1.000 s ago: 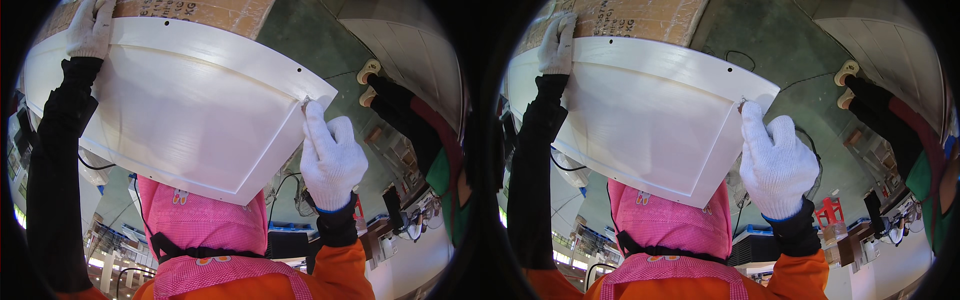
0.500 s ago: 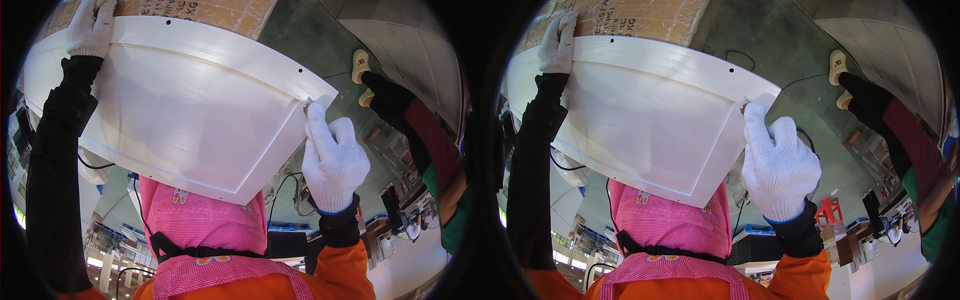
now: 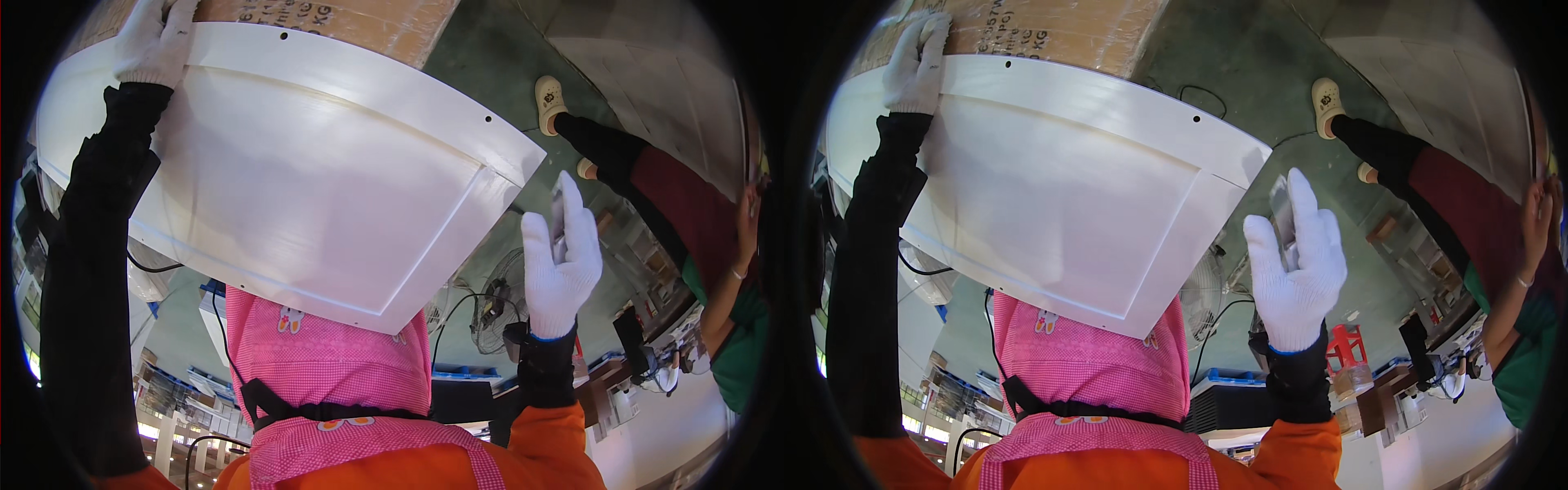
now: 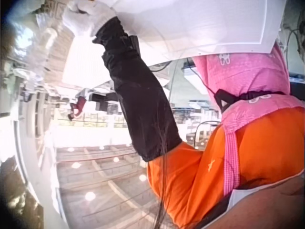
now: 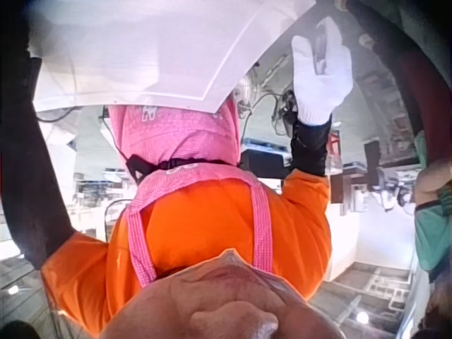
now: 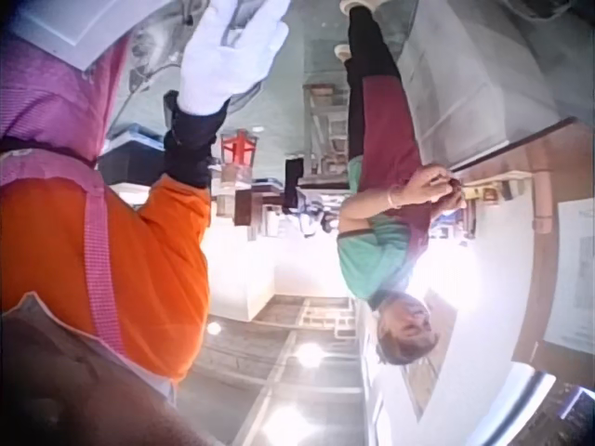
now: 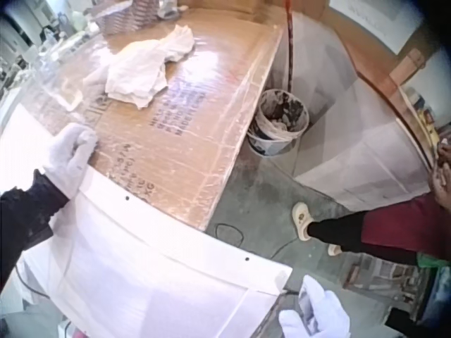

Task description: The recorder is using a sanding block to smooth the surface and edges of a white wooden cabinet door.

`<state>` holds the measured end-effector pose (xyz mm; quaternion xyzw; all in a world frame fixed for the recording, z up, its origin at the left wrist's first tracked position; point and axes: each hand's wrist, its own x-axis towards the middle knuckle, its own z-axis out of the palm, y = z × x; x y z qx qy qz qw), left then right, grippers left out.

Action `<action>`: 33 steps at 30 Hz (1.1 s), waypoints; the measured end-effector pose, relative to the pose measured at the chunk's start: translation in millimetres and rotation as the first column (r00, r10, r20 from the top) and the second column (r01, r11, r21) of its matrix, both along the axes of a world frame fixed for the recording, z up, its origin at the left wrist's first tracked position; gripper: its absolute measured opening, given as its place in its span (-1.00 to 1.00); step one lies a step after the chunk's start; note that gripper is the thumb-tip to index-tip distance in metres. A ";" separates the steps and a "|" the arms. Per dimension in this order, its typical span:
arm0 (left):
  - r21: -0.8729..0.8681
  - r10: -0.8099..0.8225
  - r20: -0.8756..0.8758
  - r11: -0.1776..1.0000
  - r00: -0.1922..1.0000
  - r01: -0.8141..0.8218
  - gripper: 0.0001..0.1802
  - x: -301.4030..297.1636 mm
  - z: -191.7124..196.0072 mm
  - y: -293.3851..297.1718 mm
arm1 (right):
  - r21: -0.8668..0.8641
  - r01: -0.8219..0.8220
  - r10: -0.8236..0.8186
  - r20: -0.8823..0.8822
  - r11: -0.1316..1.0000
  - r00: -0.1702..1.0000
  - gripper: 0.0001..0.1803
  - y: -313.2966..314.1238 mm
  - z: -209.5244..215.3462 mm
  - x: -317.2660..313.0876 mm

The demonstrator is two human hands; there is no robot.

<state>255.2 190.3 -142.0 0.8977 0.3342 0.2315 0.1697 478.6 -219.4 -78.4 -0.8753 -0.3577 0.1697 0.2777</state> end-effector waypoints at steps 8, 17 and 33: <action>-0.013 0.034 0.100 0.999 0.994 -0.033 -0.87 21.4 14.4 -30.2 | 0.058 -0.238 0.244 -0.122 0.969 0.962 -0.45 16.5 -6.2 14.8; -0.076 0.063 -0.067 0.995 0.996 -0.068 -0.84 24.5 27.8 -27.3 | 0.145 -0.259 0.293 -0.319 0.955 0.901 -0.49 22.1 -13.9 19.1; -0.029 -0.017 0.070 0.999 0.997 0.019 -0.84 17.2 8.8 -25.7 | -0.015 0.259 -0.212 -0.617 0.966 0.758 -0.62 4.0 -1.7 7.9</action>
